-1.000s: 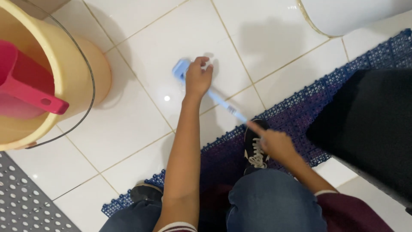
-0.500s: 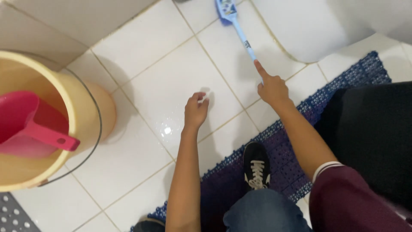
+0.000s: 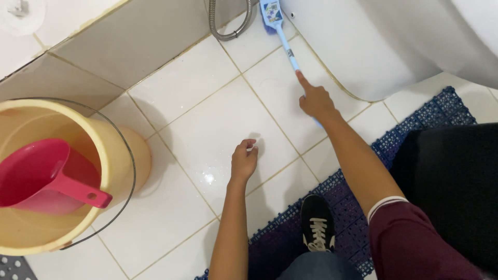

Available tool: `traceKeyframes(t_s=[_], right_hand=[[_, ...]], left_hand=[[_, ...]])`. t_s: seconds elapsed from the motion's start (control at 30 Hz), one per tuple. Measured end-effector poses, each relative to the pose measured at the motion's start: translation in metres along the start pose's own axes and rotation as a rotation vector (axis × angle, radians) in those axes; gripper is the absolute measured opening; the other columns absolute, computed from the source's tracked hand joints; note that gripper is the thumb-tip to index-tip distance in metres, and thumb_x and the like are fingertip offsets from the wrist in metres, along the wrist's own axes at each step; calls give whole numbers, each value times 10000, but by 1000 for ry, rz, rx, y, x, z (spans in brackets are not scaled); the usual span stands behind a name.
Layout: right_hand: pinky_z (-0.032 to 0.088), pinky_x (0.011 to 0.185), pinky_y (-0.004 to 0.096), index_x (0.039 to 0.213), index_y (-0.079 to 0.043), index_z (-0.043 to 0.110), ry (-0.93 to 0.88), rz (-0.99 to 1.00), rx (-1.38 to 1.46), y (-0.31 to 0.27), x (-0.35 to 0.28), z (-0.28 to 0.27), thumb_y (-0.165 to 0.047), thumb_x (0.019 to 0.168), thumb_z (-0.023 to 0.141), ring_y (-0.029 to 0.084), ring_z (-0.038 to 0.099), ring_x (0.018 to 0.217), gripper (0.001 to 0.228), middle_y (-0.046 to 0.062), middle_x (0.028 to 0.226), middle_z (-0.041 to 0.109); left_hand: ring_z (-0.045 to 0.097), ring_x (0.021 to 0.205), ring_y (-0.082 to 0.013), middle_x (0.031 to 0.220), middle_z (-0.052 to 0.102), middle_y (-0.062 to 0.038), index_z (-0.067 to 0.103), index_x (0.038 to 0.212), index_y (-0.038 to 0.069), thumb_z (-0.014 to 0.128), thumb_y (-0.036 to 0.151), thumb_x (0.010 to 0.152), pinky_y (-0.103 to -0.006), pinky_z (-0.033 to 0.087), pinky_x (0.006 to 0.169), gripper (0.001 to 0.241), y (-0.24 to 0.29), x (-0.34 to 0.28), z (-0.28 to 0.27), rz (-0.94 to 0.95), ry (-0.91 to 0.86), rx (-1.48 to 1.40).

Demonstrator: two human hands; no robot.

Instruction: Scrubbing a bathroom floor mat and the surrounding floor with a brush and water.

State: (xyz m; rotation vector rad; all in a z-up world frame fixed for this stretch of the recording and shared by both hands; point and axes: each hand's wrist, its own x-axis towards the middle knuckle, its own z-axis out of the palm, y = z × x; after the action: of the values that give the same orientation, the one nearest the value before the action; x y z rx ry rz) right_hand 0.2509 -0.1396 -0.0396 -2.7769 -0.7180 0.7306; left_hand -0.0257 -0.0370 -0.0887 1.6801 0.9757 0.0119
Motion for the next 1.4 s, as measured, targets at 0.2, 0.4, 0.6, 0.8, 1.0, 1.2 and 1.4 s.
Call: traceKeyframes(t_s=[0.2,0.4,0.6,0.8,1.0,1.2,1.4], right_hand=[[607,830,505,1634,-407,177,-68,-82,207,-29,-15,29,-112,868,576,416,731,786,913,264,886,715],[571,836,555,1617,-471,199,-80,-151,-21,-11,-58,37,-125,874,615,465,702,842,919,267,873,702],[560,777,585,1617,-462,177,52,-32,-32,64,-109,54,-129,863,619,487,678,779,935,278,804,691],[555,675,604,1622,-447,225,113,115,-58,149,-207,85,-130,835,636,508,667,681,943,290,717,667],[582,660,560,1607,-438,195,-58,48,135,84,-245,118,-126,811,630,476,687,659,959,262,683,666],[571,739,570,1593,-462,241,-170,-169,-91,22,-189,89,-127,830,636,461,693,760,922,235,812,700],[573,752,551,1621,-382,240,-92,-278,75,-41,-147,102,-50,791,615,457,695,775,970,249,827,705]], left_hand=[[685,1054,-277,1255,638,-147,659,1247,105,618,233,953,-391,543,914,323,-1,0,11,2,-9,4],[648,1094,-328,1297,579,-179,667,1247,119,641,243,940,-414,530,944,332,1,3,9,11,10,73],[633,1133,-322,1326,567,-173,661,1254,118,623,238,947,-416,521,949,331,5,4,-1,7,34,43],[678,1084,-281,1293,638,-163,660,1254,95,627,230,946,-395,543,924,338,14,6,6,-3,8,-50],[703,989,-273,1245,651,-154,653,1261,99,631,249,940,-391,547,903,354,2,10,22,4,-17,-4],[638,1075,-335,1293,551,-209,614,1297,133,679,282,911,-414,514,939,419,-7,9,5,-28,113,77],[642,1104,-342,1306,564,-211,570,1345,120,652,300,931,-433,519,946,458,-13,20,5,-30,145,49]])
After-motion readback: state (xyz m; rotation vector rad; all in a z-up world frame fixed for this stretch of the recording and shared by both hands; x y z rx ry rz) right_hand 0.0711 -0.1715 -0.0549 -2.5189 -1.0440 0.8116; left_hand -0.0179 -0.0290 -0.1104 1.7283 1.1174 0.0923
